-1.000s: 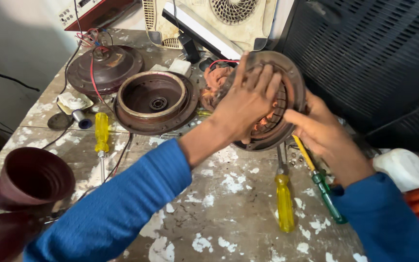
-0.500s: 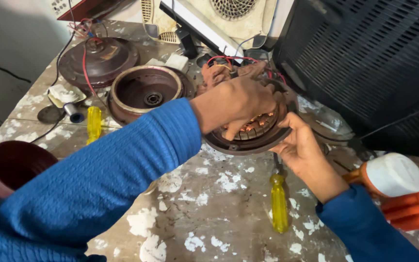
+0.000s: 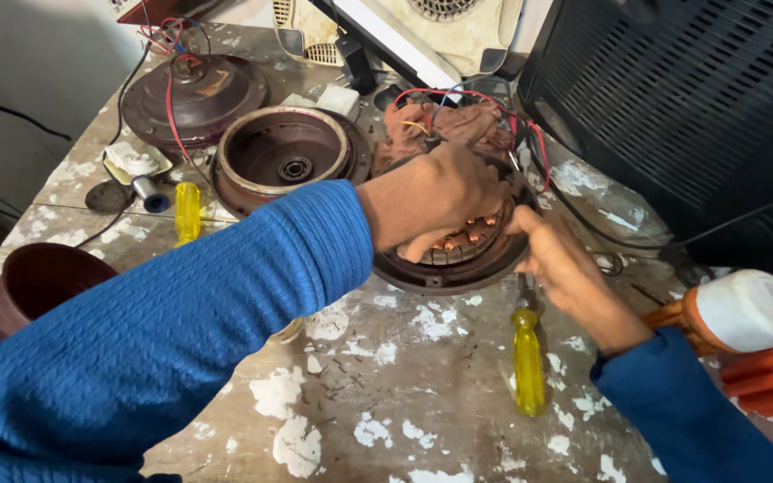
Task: The person reassembles a ceiling fan motor on a cluttered workbench. They hold the wound stator plate steady, brush debris from the copper windings, position the rotor and housing over the shaft, and use screwdrivers to tighten screws while seating the motor parts together.
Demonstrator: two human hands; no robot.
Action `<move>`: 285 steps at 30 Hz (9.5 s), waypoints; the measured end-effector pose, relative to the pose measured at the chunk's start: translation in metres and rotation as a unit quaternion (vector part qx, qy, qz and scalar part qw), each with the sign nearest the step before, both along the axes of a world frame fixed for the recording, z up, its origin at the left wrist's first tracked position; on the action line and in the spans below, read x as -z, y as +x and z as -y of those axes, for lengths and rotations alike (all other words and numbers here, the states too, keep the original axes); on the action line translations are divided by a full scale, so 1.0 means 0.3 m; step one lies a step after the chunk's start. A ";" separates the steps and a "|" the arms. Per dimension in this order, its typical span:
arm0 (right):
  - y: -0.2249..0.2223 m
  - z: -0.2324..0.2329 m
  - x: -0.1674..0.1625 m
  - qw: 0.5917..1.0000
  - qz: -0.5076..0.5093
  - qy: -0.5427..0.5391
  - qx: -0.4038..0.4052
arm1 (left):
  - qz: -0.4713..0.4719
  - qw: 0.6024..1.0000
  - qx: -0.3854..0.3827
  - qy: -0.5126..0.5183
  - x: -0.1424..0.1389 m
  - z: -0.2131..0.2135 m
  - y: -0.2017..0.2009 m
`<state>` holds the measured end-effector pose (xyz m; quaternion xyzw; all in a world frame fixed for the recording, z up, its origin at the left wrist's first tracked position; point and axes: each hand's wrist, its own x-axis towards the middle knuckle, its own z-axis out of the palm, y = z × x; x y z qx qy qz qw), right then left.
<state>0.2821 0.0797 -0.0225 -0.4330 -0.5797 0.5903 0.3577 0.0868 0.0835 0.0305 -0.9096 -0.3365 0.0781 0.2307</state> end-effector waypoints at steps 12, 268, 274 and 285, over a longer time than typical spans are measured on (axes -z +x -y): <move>0.022 -0.051 -0.027 0.863 0.421 0.278 0.034 | -0.170 0.983 -0.030 -0.057 0.039 -0.009 0.175; 0.124 0.256 -0.307 0.859 0.189 0.465 0.104 | 0.472 0.876 -0.080 -0.060 0.079 0.291 -0.232; 0.112 0.259 -0.294 0.895 0.097 0.424 0.096 | 0.439 0.895 -0.072 -0.038 0.113 0.269 -0.248; 0.074 0.230 -0.312 0.882 0.074 0.451 0.115 | 0.373 0.918 0.002 0.134 0.189 0.261 -0.288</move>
